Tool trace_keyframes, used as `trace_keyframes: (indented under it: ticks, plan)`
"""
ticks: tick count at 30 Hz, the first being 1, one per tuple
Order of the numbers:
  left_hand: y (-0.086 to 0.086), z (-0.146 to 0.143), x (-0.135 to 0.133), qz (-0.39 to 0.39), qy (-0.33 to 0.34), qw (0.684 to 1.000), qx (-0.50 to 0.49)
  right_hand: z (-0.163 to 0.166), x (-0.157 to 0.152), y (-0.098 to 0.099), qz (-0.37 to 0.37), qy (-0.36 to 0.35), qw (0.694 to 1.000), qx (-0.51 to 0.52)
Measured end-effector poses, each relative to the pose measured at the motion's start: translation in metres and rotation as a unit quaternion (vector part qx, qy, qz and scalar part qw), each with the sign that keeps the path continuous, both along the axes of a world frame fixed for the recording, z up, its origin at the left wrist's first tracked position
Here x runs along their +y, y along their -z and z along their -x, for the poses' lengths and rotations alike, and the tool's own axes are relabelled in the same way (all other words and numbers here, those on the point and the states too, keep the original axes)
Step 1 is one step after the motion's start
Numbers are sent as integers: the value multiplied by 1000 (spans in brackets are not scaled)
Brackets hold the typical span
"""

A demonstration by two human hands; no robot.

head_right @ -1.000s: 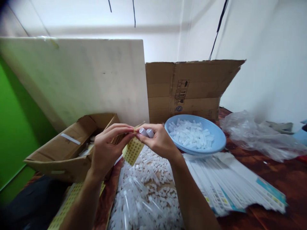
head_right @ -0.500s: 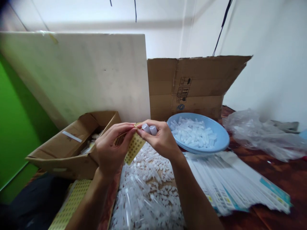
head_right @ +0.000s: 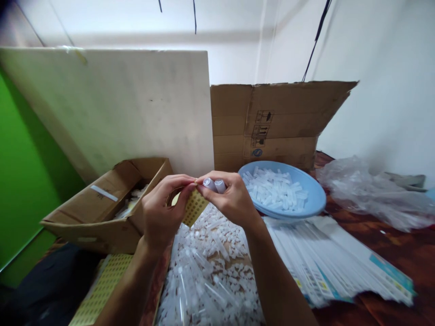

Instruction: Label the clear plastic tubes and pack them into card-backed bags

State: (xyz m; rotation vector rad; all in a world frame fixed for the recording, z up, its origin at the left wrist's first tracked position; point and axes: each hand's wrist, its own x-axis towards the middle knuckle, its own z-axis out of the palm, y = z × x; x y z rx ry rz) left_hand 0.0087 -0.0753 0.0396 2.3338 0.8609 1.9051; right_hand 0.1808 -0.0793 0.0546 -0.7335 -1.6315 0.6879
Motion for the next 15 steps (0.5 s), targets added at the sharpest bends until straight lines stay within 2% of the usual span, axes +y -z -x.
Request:
trace_keyframes:
  ticks: [8, 15]
  plan:
    - [4, 1, 4, -53, -26, 998, 26, 1, 0, 2, 2, 5, 1000, -4]
    - [3, 1, 3, -36, -13, 999, 14, 1, -1, 2, 2, 7, 1000, -15]
